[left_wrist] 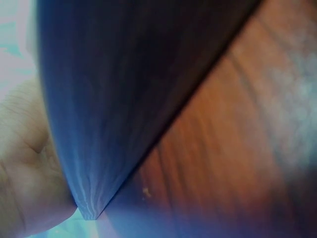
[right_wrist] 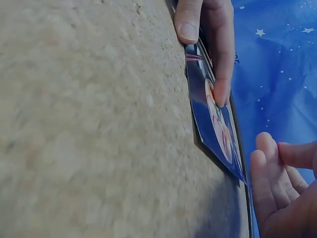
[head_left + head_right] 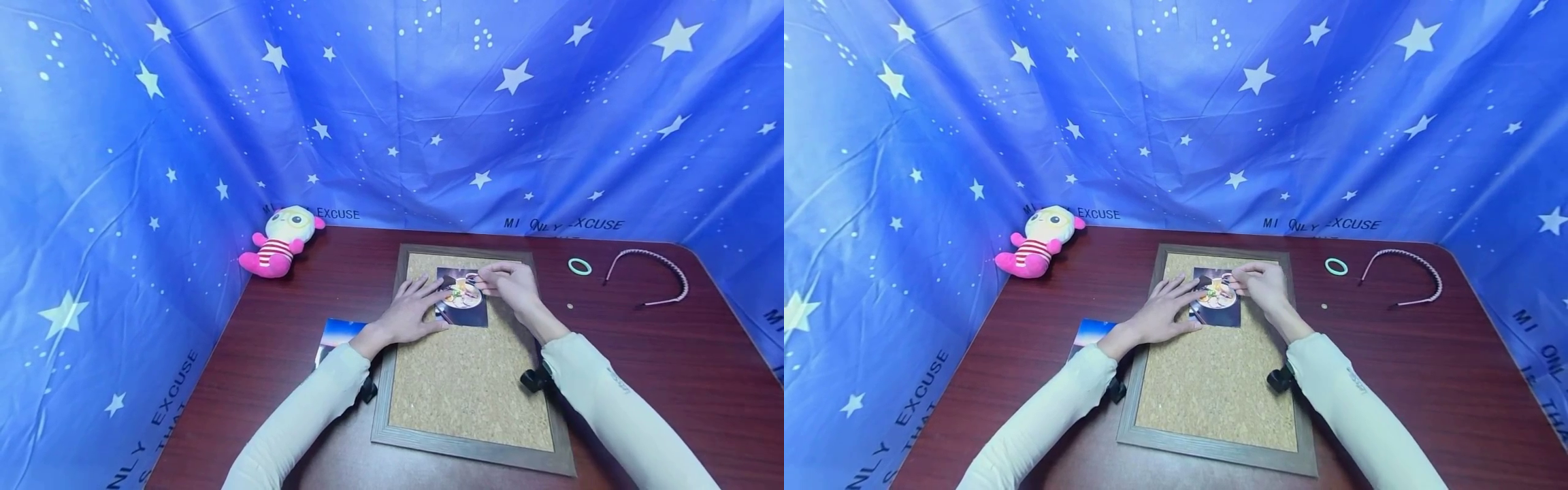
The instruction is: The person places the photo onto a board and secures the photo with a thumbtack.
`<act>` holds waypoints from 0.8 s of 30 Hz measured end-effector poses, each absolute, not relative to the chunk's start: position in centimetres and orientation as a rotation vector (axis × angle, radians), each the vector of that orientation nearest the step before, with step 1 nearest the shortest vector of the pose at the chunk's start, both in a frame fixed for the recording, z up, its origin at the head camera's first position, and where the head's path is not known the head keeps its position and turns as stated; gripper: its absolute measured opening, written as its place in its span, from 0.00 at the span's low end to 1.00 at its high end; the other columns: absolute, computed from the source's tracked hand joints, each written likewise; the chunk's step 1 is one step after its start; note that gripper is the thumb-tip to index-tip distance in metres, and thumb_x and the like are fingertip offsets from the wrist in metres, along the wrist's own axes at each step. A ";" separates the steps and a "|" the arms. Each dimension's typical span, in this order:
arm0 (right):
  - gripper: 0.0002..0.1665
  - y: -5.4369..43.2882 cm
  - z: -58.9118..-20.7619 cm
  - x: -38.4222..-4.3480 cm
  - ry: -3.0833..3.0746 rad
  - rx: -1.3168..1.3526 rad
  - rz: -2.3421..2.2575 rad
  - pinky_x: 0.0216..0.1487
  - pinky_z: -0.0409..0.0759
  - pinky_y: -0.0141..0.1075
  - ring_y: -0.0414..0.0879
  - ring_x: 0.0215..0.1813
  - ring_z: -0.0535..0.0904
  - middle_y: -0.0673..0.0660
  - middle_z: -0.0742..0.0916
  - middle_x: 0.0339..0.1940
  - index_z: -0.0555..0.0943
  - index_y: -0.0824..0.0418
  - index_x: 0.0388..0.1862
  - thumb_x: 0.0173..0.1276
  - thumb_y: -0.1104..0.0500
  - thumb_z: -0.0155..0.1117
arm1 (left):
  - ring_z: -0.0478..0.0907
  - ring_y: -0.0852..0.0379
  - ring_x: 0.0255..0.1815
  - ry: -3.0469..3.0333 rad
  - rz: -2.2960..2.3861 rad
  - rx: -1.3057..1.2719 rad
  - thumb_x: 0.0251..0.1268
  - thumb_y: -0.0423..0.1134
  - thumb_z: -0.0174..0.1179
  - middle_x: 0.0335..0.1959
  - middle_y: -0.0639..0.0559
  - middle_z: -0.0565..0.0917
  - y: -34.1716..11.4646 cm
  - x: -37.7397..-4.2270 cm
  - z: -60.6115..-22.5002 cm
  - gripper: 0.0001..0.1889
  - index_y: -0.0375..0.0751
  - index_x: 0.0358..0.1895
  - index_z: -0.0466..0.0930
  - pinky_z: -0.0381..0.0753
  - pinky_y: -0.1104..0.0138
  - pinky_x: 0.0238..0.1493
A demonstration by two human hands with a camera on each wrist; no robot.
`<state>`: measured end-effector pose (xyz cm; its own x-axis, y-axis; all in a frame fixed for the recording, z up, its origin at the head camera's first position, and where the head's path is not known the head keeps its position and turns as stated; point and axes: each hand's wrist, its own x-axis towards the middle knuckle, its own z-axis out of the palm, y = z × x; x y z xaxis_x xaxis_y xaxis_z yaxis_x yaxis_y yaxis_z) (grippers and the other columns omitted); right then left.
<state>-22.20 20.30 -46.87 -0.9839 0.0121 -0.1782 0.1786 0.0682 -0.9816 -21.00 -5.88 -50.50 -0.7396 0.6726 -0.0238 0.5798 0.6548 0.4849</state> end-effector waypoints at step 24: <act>0.18 17.8 -48.3 -25.8 2.375 0.311 -1.764 0.32 0.85 0.23 0.32 0.27 0.83 0.49 0.91 0.31 0.86 0.80 0.60 0.79 0.66 0.67 | 0.43 0.39 0.94 2.690 0.658 1.060 0.84 0.58 0.61 0.92 0.47 0.56 -5.9 -21.0 -50.5 0.38 0.51 0.89 0.65 0.39 0.41 0.91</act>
